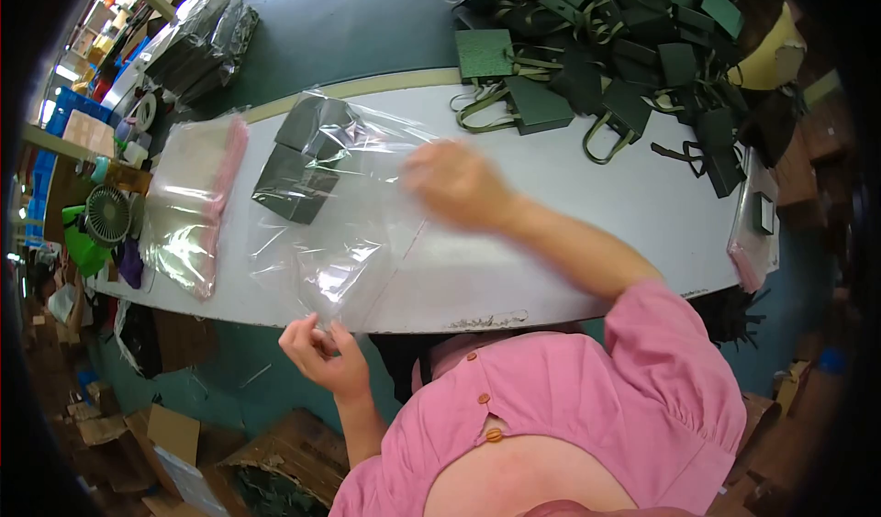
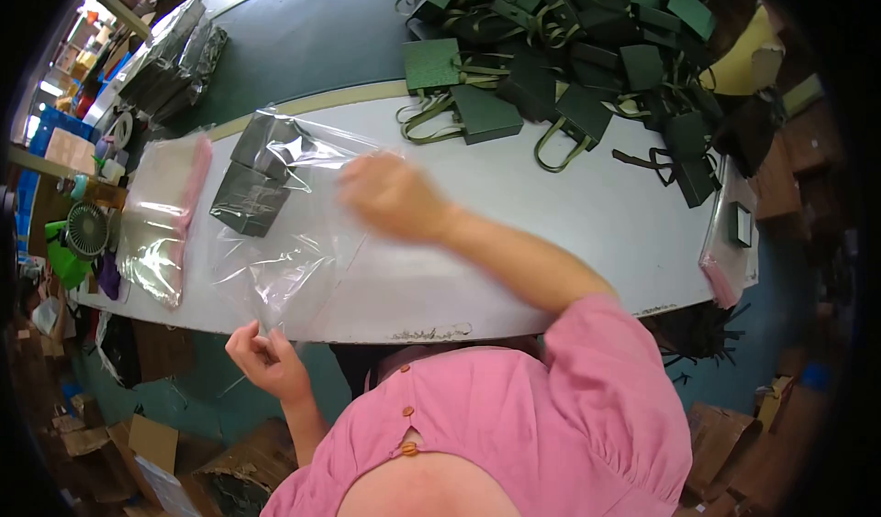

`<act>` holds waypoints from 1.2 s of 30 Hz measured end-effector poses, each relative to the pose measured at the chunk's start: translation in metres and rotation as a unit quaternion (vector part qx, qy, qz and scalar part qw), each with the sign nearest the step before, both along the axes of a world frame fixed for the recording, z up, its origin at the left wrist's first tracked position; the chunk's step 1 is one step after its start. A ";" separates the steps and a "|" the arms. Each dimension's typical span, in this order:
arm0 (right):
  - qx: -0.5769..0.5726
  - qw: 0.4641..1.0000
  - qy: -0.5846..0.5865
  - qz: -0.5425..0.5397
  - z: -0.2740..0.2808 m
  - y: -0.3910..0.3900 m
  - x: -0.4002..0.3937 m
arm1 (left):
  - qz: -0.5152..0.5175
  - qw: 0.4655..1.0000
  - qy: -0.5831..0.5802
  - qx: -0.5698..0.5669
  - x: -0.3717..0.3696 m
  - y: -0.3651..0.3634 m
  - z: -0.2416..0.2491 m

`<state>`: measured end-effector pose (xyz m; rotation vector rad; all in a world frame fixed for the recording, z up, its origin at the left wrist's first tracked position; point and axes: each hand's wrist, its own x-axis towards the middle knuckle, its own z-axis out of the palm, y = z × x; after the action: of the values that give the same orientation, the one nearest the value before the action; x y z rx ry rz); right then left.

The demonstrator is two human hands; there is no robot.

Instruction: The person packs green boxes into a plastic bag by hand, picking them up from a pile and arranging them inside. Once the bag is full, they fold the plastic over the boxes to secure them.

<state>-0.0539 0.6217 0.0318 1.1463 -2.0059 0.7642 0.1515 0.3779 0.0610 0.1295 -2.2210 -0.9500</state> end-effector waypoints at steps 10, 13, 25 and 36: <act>0.161 0.851 -0.462 -0.192 0.053 0.233 -0.040 | -0.220 0.958 0.063 -0.171 -0.082 0.079 0.034; 0.065 0.907 -0.374 -0.186 0.056 0.227 -0.029 | -0.095 0.968 0.012 -0.231 -0.069 0.057 0.039; 0.279 0.891 -0.343 -0.100 0.103 0.136 0.006 | 0.005 0.976 -0.130 -0.175 -0.036 -0.005 0.019; 0.265 0.925 -0.220 0.162 0.071 -0.093 0.035 | 0.020 0.988 -0.064 -0.142 -0.029 0.003 0.021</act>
<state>-0.0184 0.5284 0.1031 1.7786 -2.5287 0.7016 0.1225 0.3808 0.0821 0.1071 -2.4375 -0.6092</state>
